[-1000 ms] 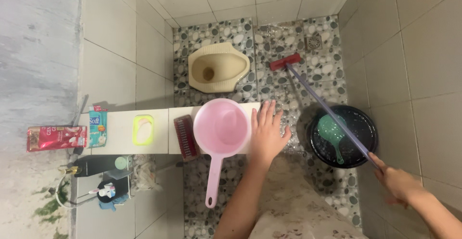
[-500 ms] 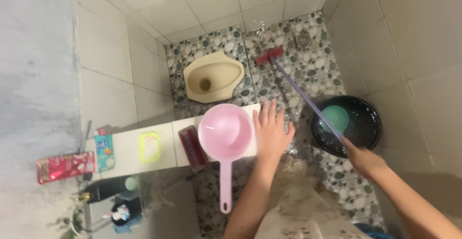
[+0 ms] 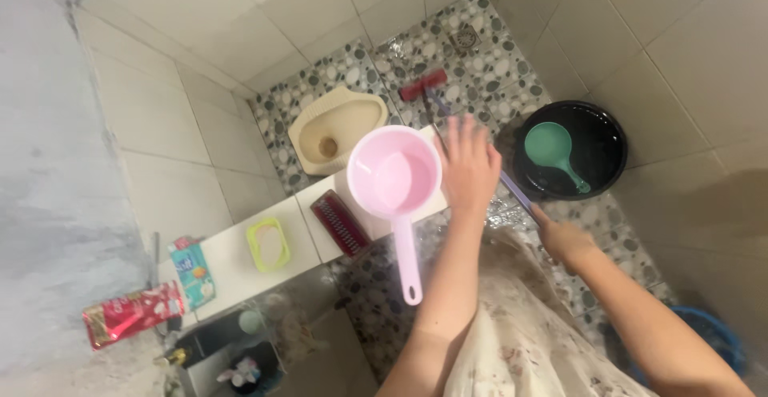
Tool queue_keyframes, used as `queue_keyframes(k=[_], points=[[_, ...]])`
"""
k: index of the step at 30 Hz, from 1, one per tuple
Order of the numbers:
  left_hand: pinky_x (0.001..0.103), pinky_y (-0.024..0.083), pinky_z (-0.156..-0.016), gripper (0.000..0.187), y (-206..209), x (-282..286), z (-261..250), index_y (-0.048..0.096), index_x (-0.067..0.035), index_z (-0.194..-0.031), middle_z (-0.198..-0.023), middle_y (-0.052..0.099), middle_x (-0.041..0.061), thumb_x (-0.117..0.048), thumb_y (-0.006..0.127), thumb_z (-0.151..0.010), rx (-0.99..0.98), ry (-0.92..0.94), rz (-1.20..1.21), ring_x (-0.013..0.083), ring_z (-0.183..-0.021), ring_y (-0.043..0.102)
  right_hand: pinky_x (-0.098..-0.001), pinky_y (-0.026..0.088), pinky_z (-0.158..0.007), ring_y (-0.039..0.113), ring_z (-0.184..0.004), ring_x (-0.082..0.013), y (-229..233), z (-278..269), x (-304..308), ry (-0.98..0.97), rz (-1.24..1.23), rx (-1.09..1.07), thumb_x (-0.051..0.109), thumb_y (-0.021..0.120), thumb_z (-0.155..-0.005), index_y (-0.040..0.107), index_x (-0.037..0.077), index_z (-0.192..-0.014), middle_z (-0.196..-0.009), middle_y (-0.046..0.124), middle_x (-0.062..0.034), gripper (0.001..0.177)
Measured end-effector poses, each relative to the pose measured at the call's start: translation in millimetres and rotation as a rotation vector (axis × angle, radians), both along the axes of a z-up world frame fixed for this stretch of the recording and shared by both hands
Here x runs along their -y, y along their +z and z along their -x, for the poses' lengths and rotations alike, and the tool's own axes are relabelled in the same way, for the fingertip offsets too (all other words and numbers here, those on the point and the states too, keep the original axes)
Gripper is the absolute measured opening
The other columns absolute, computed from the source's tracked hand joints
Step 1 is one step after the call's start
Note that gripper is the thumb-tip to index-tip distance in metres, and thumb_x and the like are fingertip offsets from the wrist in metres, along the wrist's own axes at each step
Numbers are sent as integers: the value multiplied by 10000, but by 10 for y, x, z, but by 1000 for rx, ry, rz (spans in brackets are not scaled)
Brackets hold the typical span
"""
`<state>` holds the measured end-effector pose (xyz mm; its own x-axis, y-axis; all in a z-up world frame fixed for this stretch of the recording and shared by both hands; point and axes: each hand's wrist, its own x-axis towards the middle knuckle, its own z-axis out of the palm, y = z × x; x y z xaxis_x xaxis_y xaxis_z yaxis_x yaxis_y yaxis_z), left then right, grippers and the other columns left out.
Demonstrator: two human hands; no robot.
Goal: The person cleans the bathroom floor by scrubbing the tiles with a brush and rinsing the surface with water from a bucket and a pink scoop.
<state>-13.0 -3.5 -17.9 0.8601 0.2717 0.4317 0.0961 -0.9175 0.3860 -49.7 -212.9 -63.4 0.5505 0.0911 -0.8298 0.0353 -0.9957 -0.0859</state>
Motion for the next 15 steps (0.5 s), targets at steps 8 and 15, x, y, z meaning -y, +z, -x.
queue_keyframes(k=[8, 15], points=[[565, 187, -1233, 491, -1065, 1280, 1265, 596, -175, -1343, -1668, 249, 215, -433, 634, -927, -780, -443, 513, 415, -1560, 133, -375, 520, -585, 607, -609, -203, 438, 2001, 1709, -832, -299, -399, 312, 647, -990, 363, 456, -1576, -855, 689, -77, 667], [445, 421, -1140, 1043, -2246, 1480, 1631, 144, -81, -1619, -1559, 367, 311, -343, 746, -809, -1131, -352, 1089, 403, -1413, 459, -265, 242, -240, 337, -308, -96, 22, 2551, 1200, -1572, -1156, -458, 256, 623, -919, 493, 347, -1582, -503, 424, 39, 681]])
